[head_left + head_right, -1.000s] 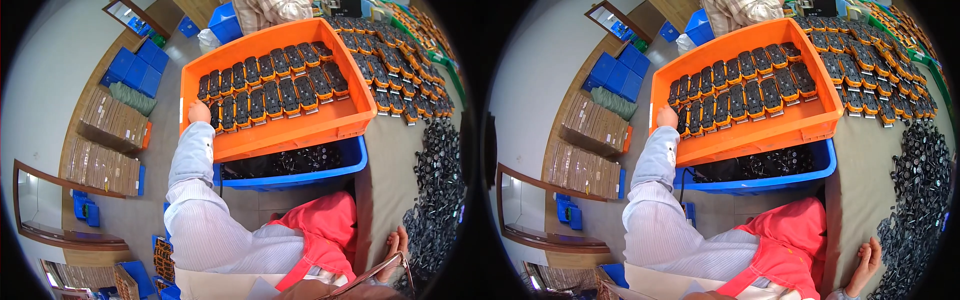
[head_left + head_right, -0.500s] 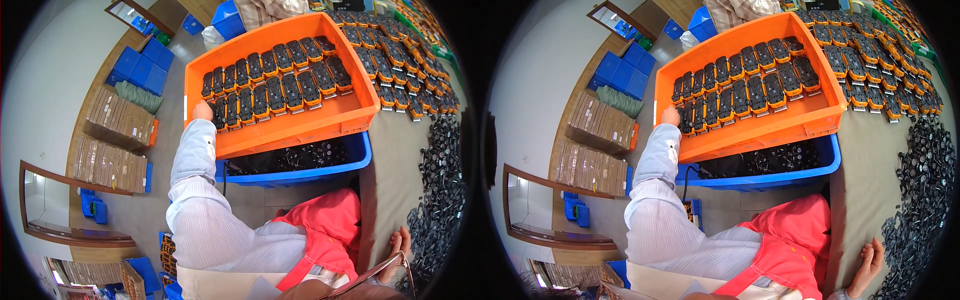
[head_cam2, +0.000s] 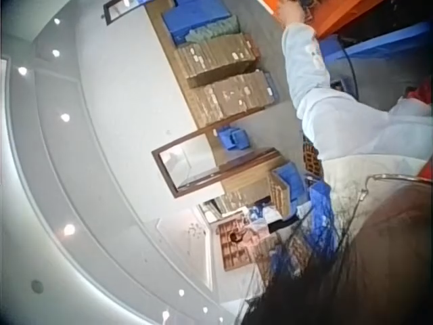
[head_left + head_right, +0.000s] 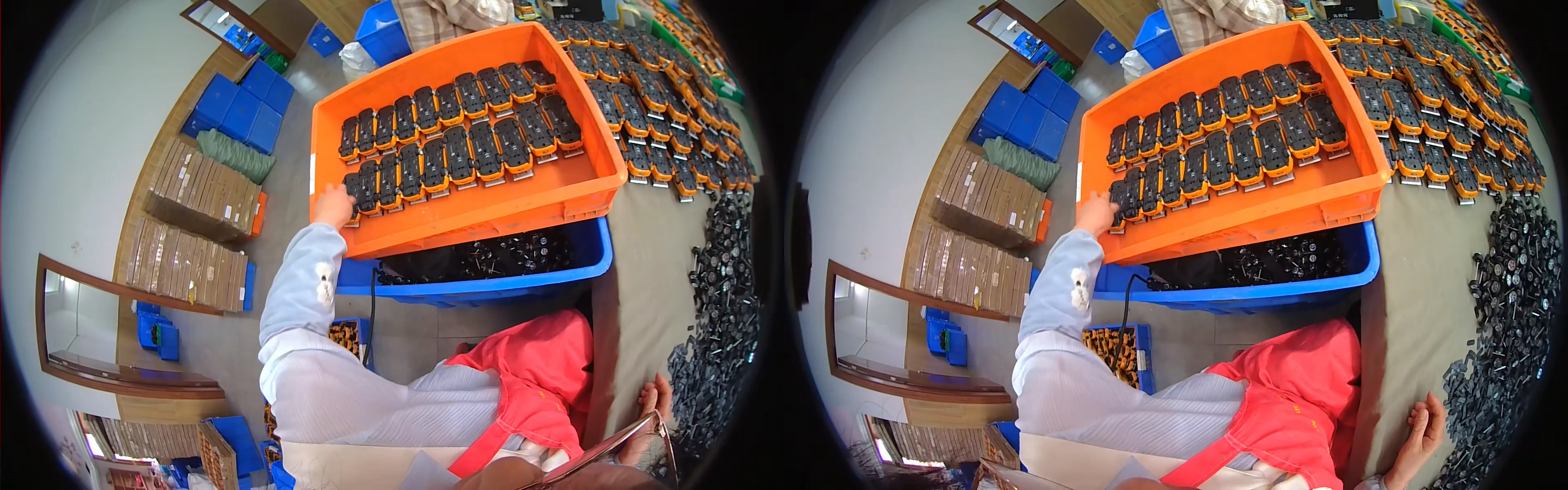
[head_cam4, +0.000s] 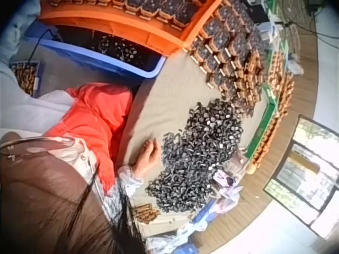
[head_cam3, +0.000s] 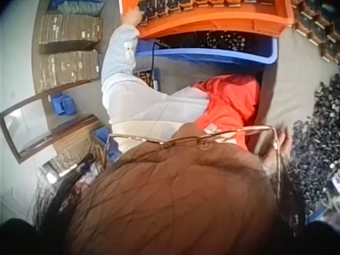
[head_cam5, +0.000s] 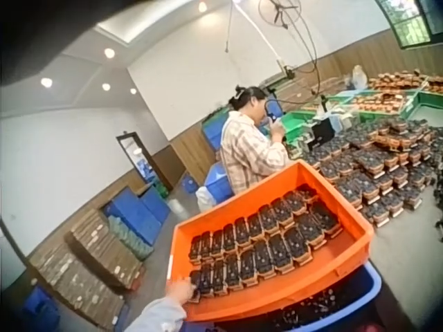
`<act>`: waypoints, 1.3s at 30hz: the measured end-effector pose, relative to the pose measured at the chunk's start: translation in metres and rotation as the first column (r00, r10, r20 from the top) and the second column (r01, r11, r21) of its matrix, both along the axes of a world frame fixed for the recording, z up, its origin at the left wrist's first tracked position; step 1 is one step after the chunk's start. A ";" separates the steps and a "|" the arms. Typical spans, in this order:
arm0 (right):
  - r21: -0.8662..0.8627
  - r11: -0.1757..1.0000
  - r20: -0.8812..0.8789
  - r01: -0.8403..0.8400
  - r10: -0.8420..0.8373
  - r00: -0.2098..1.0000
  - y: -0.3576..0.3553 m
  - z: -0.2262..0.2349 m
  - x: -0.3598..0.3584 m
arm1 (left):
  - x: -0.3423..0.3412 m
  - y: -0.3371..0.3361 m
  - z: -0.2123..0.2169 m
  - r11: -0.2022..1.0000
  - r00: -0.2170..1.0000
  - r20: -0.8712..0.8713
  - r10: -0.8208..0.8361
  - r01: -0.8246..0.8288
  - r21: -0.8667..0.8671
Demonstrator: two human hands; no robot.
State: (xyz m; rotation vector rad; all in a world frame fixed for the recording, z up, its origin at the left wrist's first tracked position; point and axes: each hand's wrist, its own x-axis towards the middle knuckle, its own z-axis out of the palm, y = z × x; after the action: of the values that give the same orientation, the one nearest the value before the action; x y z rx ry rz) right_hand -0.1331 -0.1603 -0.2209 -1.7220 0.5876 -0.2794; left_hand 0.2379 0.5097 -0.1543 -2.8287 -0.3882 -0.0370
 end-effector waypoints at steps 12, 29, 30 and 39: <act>-0.003 1.000 0.011 -0.026 0.027 1.000 0.014 0.021 0.010 | -0.003 0.033 -0.031 0.974 0.973 -0.072 -0.220 0.223 0.044; 0.001 1.000 0.017 -0.024 0.024 1.000 0.016 0.022 0.010 | 0.007 0.007 -0.030 0.914 0.923 -0.117 -0.366 0.333 -0.230; -0.002 0.999 0.017 -0.033 0.033 0.999 0.017 0.024 0.012 | 0.008 0.004 -0.027 0.916 0.927 -0.114 -0.359 0.326 -0.233; -0.039 0.999 0.036 -0.029 0.030 0.999 0.012 0.021 0.015 | -0.005 -0.060 0.006 0.918 0.919 -0.175 -0.353 0.305 -0.254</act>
State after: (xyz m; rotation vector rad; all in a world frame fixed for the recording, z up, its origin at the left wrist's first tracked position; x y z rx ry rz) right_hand -0.1186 -0.1480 -0.1997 -1.7577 0.5324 -0.3026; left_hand 0.2325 0.4496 -0.1487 -3.0431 0.1499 0.2619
